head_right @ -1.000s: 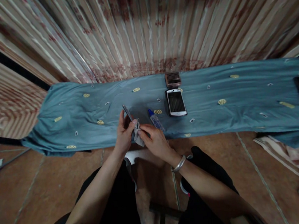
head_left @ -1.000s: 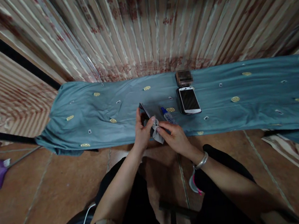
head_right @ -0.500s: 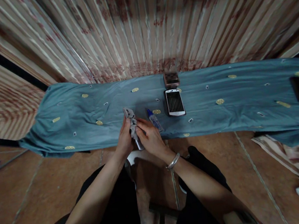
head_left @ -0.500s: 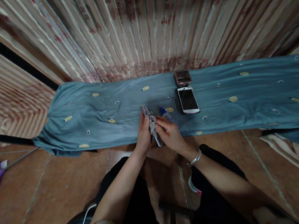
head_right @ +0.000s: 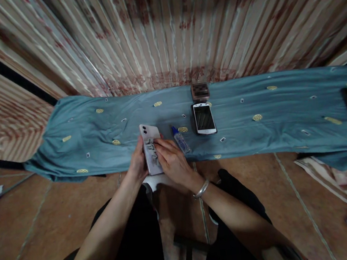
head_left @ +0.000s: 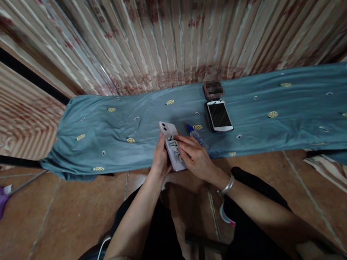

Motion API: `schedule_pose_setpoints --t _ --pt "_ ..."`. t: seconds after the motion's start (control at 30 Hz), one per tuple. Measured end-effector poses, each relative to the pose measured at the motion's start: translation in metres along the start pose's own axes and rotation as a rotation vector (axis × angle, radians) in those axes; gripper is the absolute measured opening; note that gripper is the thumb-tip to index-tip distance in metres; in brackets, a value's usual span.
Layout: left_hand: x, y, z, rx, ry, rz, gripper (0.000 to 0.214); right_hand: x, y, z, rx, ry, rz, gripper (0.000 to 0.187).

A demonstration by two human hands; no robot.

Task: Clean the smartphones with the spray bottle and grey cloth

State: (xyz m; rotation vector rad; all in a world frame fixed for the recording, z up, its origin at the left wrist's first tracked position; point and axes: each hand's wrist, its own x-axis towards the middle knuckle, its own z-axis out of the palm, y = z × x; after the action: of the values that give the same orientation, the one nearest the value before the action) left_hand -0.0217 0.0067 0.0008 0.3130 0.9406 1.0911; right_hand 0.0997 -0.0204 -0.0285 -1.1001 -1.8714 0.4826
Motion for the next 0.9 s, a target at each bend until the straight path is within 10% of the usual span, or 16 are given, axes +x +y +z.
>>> schedule_pose_setpoints --t 0.9 --pt "-0.003 -0.031 -0.002 0.139 -0.137 -0.002 0.035 0.020 0.022 -0.025 -0.032 0.052 0.007 0.041"
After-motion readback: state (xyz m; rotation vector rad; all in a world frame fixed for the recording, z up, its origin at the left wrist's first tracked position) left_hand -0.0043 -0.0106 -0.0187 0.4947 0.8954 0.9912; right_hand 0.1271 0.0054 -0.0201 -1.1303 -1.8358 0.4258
